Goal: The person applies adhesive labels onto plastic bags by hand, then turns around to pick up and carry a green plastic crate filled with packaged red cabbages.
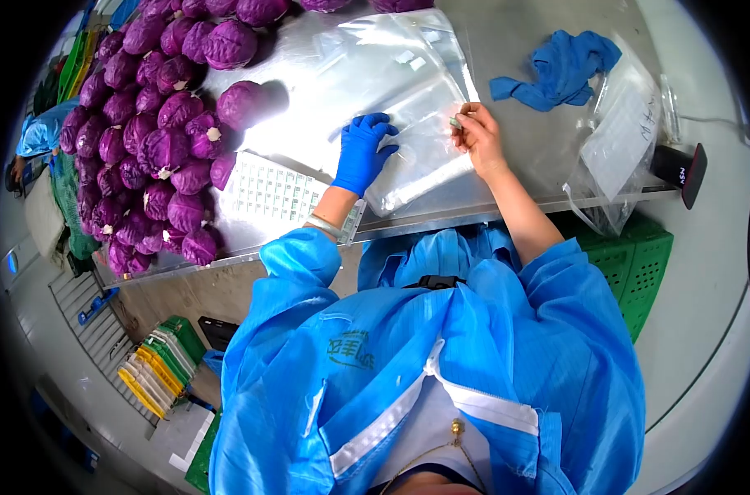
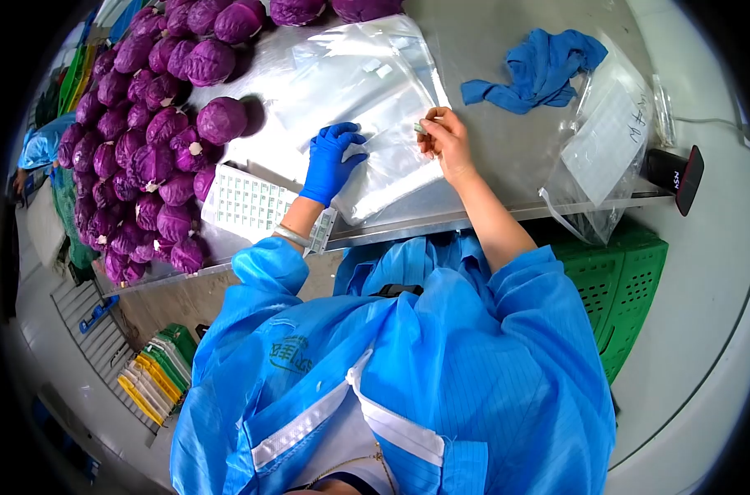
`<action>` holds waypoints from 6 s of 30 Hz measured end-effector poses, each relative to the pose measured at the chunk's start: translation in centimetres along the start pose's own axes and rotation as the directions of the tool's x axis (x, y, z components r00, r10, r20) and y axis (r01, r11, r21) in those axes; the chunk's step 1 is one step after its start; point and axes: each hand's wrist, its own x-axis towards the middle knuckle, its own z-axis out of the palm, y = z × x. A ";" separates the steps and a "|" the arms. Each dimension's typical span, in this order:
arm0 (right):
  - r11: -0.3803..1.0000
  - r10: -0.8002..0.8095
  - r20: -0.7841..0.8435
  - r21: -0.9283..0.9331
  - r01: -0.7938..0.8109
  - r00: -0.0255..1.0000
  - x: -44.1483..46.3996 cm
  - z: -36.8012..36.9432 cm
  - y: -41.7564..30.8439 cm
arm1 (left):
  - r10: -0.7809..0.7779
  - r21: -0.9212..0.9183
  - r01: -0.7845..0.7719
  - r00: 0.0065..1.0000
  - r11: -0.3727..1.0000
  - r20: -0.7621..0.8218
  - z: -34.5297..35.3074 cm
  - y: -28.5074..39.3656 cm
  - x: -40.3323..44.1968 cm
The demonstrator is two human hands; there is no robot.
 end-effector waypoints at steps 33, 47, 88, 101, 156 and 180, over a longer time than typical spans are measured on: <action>0.643 0.108 0.341 -0.741 0.196 0.934 -2.7 -1.3 0.5 | -0.318 0.256 0.333 0.943 0.908 -0.099 -0.7 1.8 3.7; 0.863 0.068 0.211 -0.503 0.049 0.975 -4.4 -3.0 -5.9 | -0.314 0.313 0.316 0.948 0.895 -0.058 -0.7 1.2 3.1; 0.340 0.109 0.302 -0.907 0.250 0.947 0.6 0.9 -3.7 | 0.109 0.148 -0.131 0.983 0.980 0.149 1.7 1.9 0.9; 0.244 -0.424 0.075 -0.950 0.193 0.902 -0.1 2.4 -8.1 | 0.110 -0.579 0.107 0.939 0.809 0.327 -0.2 -1.2 1.1; 0.317 0.302 0.455 -0.877 0.362 0.838 -4.1 17.2 10.2 | -0.923 -0.766 0.522 0.288 0.375 -0.255 -7.8 -11.8 -21.4; 0.178 -0.437 0.524 -0.747 0.641 0.731 -12.5 27.0 -3.3 | -0.625 -0.982 -0.189 0.763 0.028 -0.165 -29.9 2.9 -14.3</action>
